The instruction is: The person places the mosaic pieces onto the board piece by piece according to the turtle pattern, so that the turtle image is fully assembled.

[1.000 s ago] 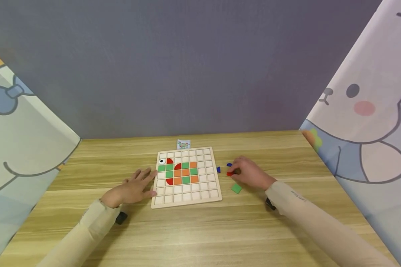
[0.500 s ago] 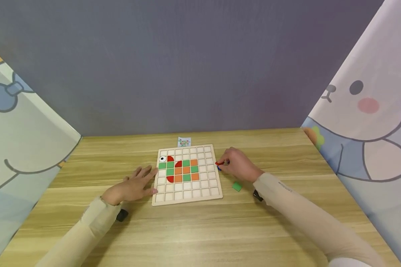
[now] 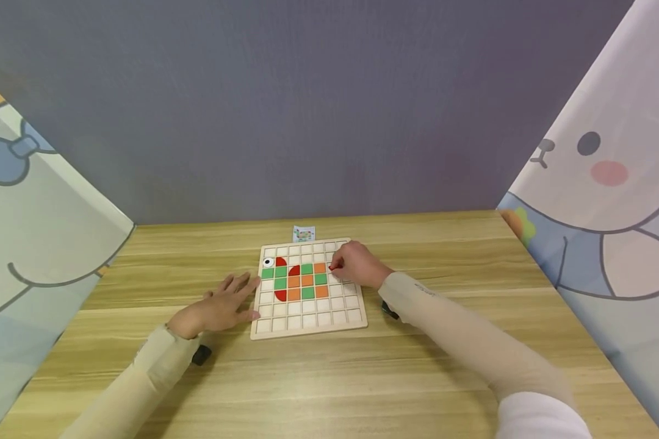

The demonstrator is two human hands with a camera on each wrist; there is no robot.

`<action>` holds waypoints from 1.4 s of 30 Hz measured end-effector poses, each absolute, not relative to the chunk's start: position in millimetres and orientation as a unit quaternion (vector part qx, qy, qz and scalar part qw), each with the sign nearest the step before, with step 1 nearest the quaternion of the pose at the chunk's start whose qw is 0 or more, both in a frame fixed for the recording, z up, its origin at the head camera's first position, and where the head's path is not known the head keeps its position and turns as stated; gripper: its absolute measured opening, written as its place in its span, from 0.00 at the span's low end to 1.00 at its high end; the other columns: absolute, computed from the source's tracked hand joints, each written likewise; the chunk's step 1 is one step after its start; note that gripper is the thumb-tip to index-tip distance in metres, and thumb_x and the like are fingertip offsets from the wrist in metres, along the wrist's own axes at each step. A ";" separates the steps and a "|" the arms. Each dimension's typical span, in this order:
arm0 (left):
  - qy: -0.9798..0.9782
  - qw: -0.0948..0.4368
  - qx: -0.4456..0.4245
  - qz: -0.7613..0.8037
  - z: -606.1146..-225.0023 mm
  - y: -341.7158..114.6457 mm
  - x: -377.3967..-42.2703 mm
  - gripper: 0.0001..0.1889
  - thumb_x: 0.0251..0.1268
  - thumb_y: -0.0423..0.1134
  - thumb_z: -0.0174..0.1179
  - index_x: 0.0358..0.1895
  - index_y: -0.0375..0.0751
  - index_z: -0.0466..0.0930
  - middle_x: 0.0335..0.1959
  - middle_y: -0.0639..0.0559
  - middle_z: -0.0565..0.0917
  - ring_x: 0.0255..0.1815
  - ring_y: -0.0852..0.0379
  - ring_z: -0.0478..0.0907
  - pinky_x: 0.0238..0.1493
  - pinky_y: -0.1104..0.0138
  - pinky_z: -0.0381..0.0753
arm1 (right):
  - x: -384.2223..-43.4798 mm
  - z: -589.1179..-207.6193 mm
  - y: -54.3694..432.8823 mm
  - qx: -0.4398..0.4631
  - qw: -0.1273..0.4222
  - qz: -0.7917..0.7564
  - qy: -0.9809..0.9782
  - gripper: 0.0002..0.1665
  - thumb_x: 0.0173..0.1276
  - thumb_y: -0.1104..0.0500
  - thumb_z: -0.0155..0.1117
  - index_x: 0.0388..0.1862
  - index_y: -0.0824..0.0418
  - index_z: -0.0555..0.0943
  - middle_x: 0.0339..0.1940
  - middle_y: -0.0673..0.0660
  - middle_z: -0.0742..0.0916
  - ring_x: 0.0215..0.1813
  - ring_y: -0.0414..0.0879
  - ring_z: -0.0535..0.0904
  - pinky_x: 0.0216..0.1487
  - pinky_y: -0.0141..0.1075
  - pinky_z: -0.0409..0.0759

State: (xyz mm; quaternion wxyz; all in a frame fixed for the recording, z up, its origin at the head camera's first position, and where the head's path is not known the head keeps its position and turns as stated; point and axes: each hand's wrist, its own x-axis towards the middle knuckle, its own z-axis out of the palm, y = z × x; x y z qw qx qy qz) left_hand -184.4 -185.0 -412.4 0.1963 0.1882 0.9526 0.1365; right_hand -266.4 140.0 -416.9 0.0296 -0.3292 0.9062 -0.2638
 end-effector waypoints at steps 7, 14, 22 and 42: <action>0.951 0.198 0.189 0.142 -411.2 -183.9 -183.8 0.42 0.67 0.56 0.54 0.76 0.45 0.45 0.75 0.38 0.41 0.71 0.28 0.35 0.52 0.25 0.42 | -267.5 -413.9 132.6 -0.305 0.061 -0.270 0.911 0.03 0.63 0.63 0.67 0.32 0.57 0.87 0.31 0.47 0.86 0.33 0.40 0.78 0.52 0.45 0.72; 0.952 0.200 0.187 0.140 -410.5 -184.1 -184.0 0.42 0.67 0.56 0.54 0.76 0.45 0.44 0.75 0.38 0.41 0.71 0.28 0.35 0.52 0.25 0.41 | -268.4 -414.7 132.5 -0.303 0.057 -0.257 0.916 0.06 0.63 0.66 0.66 0.36 0.60 0.88 0.35 0.50 0.86 0.40 0.44 0.79 0.48 0.42 0.75; 0.952 0.196 0.189 0.136 -409.5 -183.6 -183.1 0.41 0.67 0.56 0.54 0.76 0.45 0.45 0.75 0.37 0.41 0.71 0.28 0.35 0.52 0.25 0.42 | -268.7 -415.3 130.5 -0.301 0.053 -0.248 0.919 0.04 0.63 0.64 0.67 0.35 0.60 0.87 0.33 0.49 0.86 0.37 0.42 0.78 0.47 0.40 0.76; 0.952 0.202 0.188 0.132 -411.3 -185.1 -182.6 0.41 0.68 0.56 0.52 0.76 0.45 0.44 0.75 0.38 0.41 0.71 0.28 0.35 0.53 0.25 0.42 | -246.4 -401.4 208.3 -0.325 0.023 -0.226 0.918 0.22 0.59 0.61 0.71 0.53 0.66 0.81 0.57 0.64 0.78 0.59 0.59 0.70 0.55 0.52 0.70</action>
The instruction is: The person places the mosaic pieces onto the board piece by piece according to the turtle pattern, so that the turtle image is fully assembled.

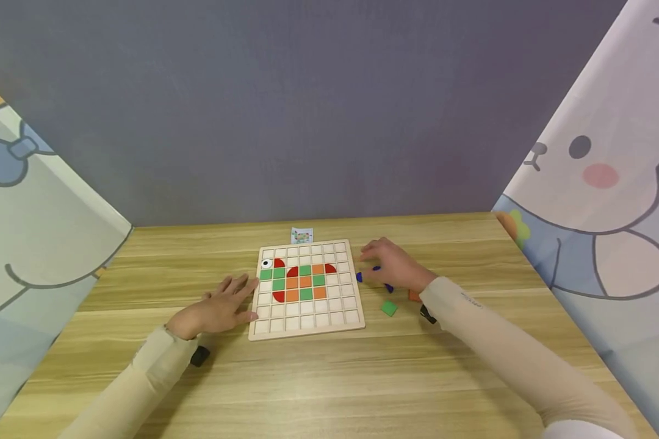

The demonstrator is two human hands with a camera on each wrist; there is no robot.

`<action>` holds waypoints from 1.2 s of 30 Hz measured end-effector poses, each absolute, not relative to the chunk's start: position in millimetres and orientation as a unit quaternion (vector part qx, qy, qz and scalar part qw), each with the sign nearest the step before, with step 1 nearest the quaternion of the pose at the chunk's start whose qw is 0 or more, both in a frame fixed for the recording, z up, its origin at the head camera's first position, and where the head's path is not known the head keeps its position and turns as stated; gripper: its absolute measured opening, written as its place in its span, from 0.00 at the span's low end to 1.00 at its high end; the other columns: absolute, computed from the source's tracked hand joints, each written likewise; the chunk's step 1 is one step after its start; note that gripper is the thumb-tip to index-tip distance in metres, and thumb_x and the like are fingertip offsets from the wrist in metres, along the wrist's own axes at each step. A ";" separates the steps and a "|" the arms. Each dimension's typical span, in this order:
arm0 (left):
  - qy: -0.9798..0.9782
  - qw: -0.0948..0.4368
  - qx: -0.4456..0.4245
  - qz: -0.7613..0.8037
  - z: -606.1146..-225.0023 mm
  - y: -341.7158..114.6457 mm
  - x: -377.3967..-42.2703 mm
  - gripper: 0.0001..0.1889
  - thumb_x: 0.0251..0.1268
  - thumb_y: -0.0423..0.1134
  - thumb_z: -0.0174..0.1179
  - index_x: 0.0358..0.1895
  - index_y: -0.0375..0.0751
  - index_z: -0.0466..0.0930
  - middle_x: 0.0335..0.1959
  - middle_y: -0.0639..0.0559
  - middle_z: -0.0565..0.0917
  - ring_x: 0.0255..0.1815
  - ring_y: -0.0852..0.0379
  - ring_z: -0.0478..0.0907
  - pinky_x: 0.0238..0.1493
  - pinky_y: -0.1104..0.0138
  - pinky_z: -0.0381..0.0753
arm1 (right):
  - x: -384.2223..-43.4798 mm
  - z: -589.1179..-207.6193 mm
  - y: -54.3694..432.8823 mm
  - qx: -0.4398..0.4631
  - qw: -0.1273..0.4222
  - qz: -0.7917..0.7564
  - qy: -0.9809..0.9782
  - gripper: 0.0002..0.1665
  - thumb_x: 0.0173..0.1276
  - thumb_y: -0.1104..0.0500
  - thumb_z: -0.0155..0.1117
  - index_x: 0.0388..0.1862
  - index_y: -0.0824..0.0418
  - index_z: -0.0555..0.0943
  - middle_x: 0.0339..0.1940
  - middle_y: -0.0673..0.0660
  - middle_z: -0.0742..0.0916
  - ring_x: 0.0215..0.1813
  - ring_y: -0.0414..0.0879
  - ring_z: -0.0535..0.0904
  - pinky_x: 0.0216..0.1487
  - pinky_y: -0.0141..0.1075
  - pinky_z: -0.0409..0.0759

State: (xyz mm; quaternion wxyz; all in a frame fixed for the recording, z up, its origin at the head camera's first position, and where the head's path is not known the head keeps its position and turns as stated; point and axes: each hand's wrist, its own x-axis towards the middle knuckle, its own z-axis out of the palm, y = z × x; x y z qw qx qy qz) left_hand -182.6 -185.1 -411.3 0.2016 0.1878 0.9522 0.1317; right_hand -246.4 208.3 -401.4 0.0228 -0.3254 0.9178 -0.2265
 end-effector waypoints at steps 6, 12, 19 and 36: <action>0.951 0.207 0.186 0.136 -409.8 -185.0 -182.7 0.41 0.68 0.56 0.52 0.76 0.46 0.43 0.75 0.38 0.41 0.71 0.28 0.35 0.53 0.25 0.42 | -235.9 -402.3 229.9 -0.290 0.056 -0.221 0.929 0.30 0.58 0.56 0.72 0.58 0.66 0.78 0.63 0.66 0.74 0.62 0.62 0.66 0.58 0.56 0.67; 0.951 0.203 0.189 0.137 -410.0 -185.3 -181.9 0.41 0.68 0.56 0.52 0.76 0.45 0.43 0.75 0.37 0.41 0.71 0.28 0.35 0.52 0.25 0.42 | -226.9 -408.8 245.7 -0.300 0.063 -0.212 0.928 0.34 0.54 0.53 0.75 0.59 0.63 0.78 0.63 0.66 0.74 0.63 0.63 0.65 0.61 0.58 0.62; 0.951 0.205 0.188 0.137 -408.9 -185.2 -181.5 0.40 0.69 0.56 0.52 0.76 0.45 0.43 0.75 0.37 0.41 0.71 0.28 0.35 0.53 0.25 0.42 | -219.5 -414.7 261.4 -0.336 0.079 -0.217 0.913 0.32 0.57 0.54 0.73 0.60 0.62 0.77 0.65 0.64 0.73 0.66 0.64 0.62 0.60 0.59 0.63; 0.951 0.203 0.189 0.136 -411.0 -186.2 -183.0 0.40 0.69 0.55 0.52 0.76 0.45 0.43 0.75 0.38 0.41 0.71 0.28 0.35 0.53 0.26 0.43 | -206.1 -426.0 308.2 -0.342 0.049 -0.254 0.903 0.24 0.52 0.57 0.75 0.49 0.62 0.85 0.61 0.66 0.77 0.63 0.67 0.64 0.56 0.63 0.64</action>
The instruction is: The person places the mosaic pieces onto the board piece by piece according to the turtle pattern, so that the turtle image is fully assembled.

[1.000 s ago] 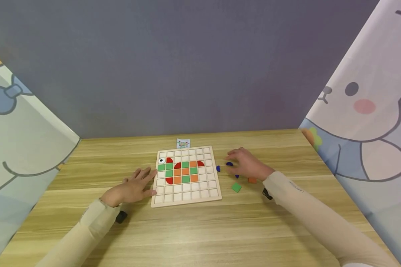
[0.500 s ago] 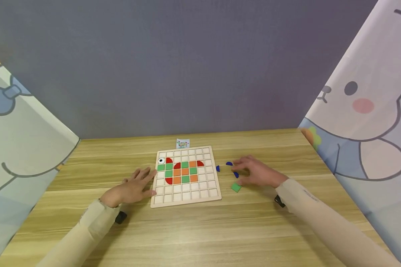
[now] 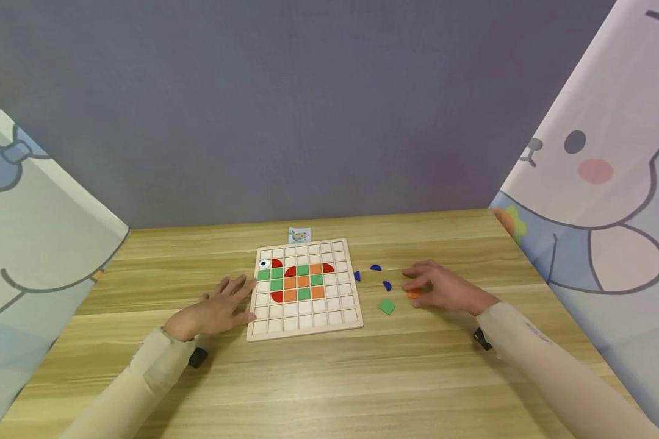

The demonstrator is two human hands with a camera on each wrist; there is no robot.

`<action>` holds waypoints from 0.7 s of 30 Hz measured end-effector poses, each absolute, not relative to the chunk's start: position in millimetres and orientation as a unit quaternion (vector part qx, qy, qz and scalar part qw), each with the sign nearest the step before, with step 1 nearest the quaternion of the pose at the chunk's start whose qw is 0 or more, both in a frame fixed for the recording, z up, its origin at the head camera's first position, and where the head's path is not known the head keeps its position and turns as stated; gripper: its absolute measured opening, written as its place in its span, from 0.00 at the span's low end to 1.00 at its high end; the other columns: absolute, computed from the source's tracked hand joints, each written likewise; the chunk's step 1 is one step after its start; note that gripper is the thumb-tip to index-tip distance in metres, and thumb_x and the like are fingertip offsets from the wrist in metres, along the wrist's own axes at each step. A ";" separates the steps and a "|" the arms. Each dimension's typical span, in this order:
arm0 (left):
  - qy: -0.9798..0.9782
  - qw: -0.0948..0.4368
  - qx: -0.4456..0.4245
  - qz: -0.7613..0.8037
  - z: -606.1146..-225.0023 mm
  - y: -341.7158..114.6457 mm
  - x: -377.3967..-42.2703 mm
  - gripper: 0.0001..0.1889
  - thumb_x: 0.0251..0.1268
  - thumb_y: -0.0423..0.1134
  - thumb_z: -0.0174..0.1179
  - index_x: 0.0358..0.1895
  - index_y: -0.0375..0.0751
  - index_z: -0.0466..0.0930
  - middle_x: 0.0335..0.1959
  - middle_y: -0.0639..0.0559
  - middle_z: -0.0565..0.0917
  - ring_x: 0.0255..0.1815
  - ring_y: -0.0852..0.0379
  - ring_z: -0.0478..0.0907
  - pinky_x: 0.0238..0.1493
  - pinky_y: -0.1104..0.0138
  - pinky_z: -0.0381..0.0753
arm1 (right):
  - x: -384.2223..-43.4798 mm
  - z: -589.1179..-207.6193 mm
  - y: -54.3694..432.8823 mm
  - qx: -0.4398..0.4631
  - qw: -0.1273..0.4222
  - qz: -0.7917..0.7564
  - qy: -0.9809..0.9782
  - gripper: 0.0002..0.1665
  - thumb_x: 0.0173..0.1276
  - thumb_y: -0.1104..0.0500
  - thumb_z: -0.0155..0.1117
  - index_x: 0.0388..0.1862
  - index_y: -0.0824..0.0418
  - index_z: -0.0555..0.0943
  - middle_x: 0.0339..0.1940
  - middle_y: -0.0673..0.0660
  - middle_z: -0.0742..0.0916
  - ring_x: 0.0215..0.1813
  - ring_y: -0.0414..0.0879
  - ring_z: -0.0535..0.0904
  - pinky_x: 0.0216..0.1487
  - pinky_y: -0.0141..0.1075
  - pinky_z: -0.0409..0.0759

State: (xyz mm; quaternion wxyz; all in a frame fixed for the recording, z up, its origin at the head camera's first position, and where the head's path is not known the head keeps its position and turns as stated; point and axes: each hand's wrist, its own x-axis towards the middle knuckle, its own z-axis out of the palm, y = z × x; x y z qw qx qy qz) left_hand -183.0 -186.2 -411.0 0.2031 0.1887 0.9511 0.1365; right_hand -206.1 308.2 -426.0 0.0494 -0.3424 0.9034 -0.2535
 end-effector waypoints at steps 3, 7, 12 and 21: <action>0.951 0.201 0.190 0.136 -411.8 -186.7 -183.1 0.40 0.69 0.55 0.52 0.76 0.45 0.43 0.75 0.38 0.42 0.71 0.28 0.35 0.53 0.26 0.43 | -204.5 -427.3 312.3 -0.348 0.031 -0.252 0.902 0.22 0.53 0.60 0.75 0.48 0.62 0.85 0.58 0.66 0.78 0.60 0.66 0.67 0.53 0.60 0.68; 0.951 0.202 0.192 0.135 -412.1 -186.8 -183.2 0.41 0.69 0.56 0.51 0.76 0.45 0.43 0.75 0.38 0.42 0.71 0.28 0.35 0.53 0.25 0.43 | -203.8 -428.6 315.4 -0.352 0.007 -0.243 0.904 0.18 0.54 0.64 0.73 0.46 0.62 0.86 0.52 0.63 0.81 0.54 0.61 0.73 0.47 0.52 0.75; 0.950 0.202 0.193 0.137 -411.4 -186.9 -183.2 0.40 0.69 0.56 0.51 0.76 0.45 0.43 0.75 0.38 0.41 0.71 0.28 0.35 0.53 0.25 0.43 | -205.7 -427.4 314.2 -0.354 -0.003 -0.245 0.903 0.15 0.54 0.66 0.72 0.42 0.61 0.87 0.42 0.53 0.83 0.44 0.49 0.78 0.40 0.40 0.79; 0.952 0.202 0.188 0.136 -410.0 -186.6 -181.9 0.41 0.68 0.56 0.52 0.76 0.46 0.43 0.75 0.38 0.41 0.71 0.28 0.35 0.53 0.26 0.43 | -220.0 -415.9 282.0 -0.288 0.031 -0.255 0.922 0.07 0.58 0.60 0.72 0.37 0.53 0.87 0.35 0.43 0.84 0.36 0.39 0.80 0.37 0.35 0.79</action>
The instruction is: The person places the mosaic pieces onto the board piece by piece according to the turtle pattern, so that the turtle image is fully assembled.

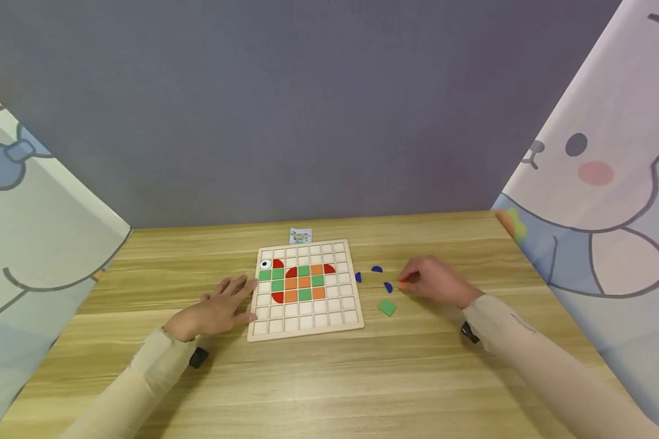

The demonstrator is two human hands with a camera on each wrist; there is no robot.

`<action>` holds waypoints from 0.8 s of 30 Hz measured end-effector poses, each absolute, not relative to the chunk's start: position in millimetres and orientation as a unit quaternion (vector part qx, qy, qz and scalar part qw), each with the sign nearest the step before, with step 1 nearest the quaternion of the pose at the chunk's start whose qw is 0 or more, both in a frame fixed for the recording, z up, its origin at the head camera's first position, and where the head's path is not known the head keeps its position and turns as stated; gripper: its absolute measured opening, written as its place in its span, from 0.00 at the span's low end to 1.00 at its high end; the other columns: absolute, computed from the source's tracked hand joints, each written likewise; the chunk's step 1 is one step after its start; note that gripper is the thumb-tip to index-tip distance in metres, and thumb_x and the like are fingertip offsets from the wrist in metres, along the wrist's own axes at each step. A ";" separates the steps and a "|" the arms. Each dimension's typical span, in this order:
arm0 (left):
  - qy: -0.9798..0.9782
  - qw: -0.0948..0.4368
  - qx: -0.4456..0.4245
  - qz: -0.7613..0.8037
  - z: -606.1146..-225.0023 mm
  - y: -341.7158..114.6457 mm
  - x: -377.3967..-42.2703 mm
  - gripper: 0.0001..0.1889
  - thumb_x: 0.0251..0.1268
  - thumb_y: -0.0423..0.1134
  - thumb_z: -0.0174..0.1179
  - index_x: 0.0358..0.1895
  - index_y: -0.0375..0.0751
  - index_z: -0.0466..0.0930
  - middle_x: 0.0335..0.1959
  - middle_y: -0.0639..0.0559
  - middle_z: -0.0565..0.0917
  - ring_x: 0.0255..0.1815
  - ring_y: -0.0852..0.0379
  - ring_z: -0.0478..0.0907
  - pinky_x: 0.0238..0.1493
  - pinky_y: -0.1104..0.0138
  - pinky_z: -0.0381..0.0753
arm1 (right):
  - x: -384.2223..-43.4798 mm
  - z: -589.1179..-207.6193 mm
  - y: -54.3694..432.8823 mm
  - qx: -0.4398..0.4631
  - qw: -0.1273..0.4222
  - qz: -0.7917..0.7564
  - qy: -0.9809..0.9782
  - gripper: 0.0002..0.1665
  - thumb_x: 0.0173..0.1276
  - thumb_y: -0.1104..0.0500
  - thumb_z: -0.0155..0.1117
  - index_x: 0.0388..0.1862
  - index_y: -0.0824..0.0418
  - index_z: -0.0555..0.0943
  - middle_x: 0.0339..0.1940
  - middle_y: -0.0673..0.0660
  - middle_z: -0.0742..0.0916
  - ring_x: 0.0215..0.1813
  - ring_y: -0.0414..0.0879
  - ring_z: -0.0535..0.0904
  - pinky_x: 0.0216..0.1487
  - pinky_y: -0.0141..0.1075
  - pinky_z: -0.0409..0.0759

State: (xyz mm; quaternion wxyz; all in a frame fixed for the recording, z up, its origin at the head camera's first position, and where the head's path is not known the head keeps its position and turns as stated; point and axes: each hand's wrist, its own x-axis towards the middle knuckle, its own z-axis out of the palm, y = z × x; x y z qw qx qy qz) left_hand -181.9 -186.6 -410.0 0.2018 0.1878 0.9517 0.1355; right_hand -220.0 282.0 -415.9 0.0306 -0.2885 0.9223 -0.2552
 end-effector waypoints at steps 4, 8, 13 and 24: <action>0.952 0.204 0.185 0.138 -410.2 -186.4 -182.3 0.41 0.68 0.57 0.52 0.76 0.46 0.43 0.75 0.38 0.41 0.71 0.29 0.35 0.53 0.26 0.42 | -229.8 -409.8 249.1 -0.297 0.044 -0.276 0.913 0.06 0.59 0.59 0.71 0.36 0.53 0.87 0.35 0.44 0.83 0.35 0.37 0.78 0.35 0.34 0.78; 0.952 0.203 0.184 0.137 -411.6 -185.8 -183.1 0.41 0.68 0.57 0.52 0.77 0.47 0.43 0.75 0.39 0.40 0.71 0.28 0.34 0.53 0.26 0.42 | -237.2 -406.5 214.5 -0.347 0.044 -0.282 0.893 0.08 0.60 0.60 0.70 0.39 0.58 0.87 0.35 0.47 0.82 0.35 0.40 0.77 0.35 0.35 0.78; 0.952 0.201 0.186 0.134 -412.8 -184.8 -184.6 0.41 0.68 0.57 0.52 0.77 0.47 0.43 0.75 0.39 0.41 0.71 0.28 0.35 0.53 0.25 0.42 | -243.7 -409.3 177.8 -0.392 0.050 -0.273 0.877 0.08 0.61 0.62 0.69 0.39 0.62 0.87 0.37 0.49 0.83 0.38 0.43 0.77 0.39 0.36 0.78; 0.953 0.210 0.182 0.124 -410.2 -183.8 -185.0 0.41 0.68 0.57 0.52 0.77 0.47 0.42 0.76 0.39 0.40 0.71 0.29 0.35 0.53 0.26 0.43 | -250.3 -418.5 146.0 -0.391 0.054 -0.272 0.878 0.06 0.59 0.64 0.71 0.36 0.62 0.88 0.35 0.50 0.82 0.36 0.40 0.76 0.37 0.30 0.77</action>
